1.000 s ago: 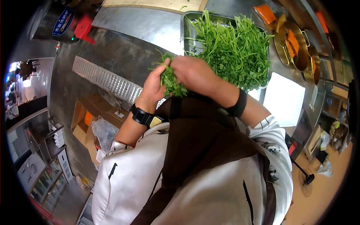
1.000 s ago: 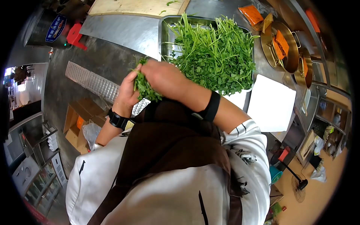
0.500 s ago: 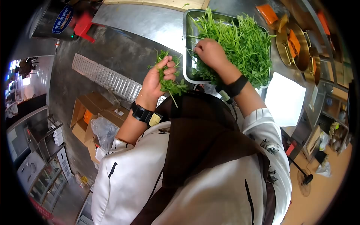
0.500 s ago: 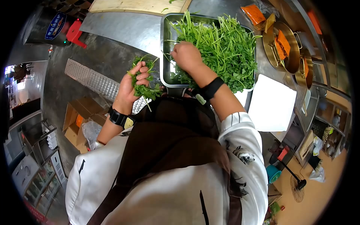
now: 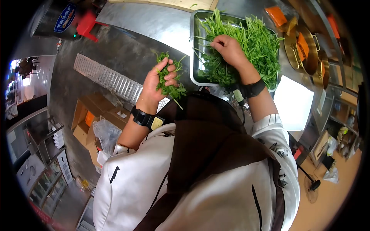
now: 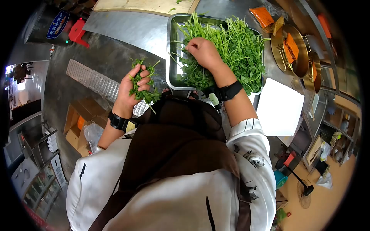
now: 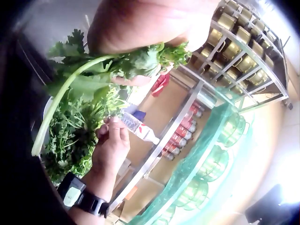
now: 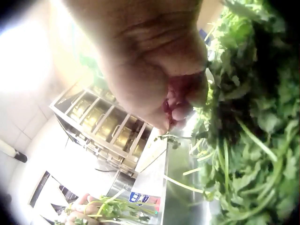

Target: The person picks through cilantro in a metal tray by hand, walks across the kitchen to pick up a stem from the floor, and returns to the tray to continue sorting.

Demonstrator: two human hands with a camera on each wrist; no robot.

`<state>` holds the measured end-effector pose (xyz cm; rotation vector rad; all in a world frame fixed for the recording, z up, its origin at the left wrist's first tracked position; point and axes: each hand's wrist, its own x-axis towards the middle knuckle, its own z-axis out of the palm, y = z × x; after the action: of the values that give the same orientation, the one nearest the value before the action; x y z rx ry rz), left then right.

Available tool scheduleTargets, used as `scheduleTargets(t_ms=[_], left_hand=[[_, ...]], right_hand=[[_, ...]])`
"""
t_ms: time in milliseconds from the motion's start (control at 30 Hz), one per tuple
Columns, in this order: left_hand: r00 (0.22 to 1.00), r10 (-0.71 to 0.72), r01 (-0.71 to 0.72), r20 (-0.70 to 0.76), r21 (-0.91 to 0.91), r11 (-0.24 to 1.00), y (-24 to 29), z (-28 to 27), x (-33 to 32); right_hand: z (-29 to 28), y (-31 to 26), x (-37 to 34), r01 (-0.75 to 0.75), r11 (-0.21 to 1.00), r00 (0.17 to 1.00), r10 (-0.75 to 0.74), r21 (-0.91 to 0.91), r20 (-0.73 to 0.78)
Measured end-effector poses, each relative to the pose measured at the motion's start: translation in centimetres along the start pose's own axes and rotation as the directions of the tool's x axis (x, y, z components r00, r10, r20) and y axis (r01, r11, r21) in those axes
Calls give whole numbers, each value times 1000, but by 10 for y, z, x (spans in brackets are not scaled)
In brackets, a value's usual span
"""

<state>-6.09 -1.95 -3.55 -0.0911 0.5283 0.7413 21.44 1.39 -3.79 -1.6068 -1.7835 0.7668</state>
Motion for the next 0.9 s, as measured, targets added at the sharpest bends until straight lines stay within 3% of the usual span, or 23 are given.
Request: scheduleTargets(t_ms=[67,133,167,267,333,400,467,533,567,667,733,767,800,867,900], left_hand=[[1000,7,-7,-6,51,999,0,5,1],[1000,11,-10,-15,97,995,-1,11,2],[1000,-2,3,-2,129,992,0,15,2],[996,-77,68,37,200,977,-2,29,6],[990,-131,114,60,237,965,-9,35,10],[980,-188,165,63,268,949,-18,39,15],[993,-119,115,1,240,964,-25,28,23],[985,-162,172,-59,356,918,-23,32,25],[984,-117,162,-138,395,904,-24,34,22],[991,-21,75,-134,408,910,-23,13,26],[995,-68,93,-79,390,916,-16,11,22],[995,-96,104,-40,351,931,-14,11,21],[992,-124,118,0,312,943,-12,12,21],[990,-141,138,-16,321,937,-11,16,19],[985,-171,159,14,300,941,-11,17,18]], right_hand=[[-9,-14,-1,-66,994,998,67,91,-13],[-23,-34,-2,-318,811,945,313,490,95],[-25,-37,-4,-282,737,956,268,614,116],[-27,-66,-13,-206,766,978,177,609,109],[-18,-84,-24,-132,862,990,90,489,110],[-5,-90,-34,15,908,976,-105,418,192],[3,-88,-42,340,926,912,-368,166,183],[5,-86,-49,364,916,901,-392,169,188],[4,-86,-53,350,911,900,-392,219,192],[-2,-86,-65,324,901,894,-391,288,219],[-4,-80,-68,194,852,936,-310,486,169],[-2,-68,-63,274,852,940,-335,446,61],[-1,-63,-59,274,852,941,-334,445,59],[-2,-56,-53,-143,874,979,58,464,194],[1,-58,-49,-188,887,965,88,423,245]])
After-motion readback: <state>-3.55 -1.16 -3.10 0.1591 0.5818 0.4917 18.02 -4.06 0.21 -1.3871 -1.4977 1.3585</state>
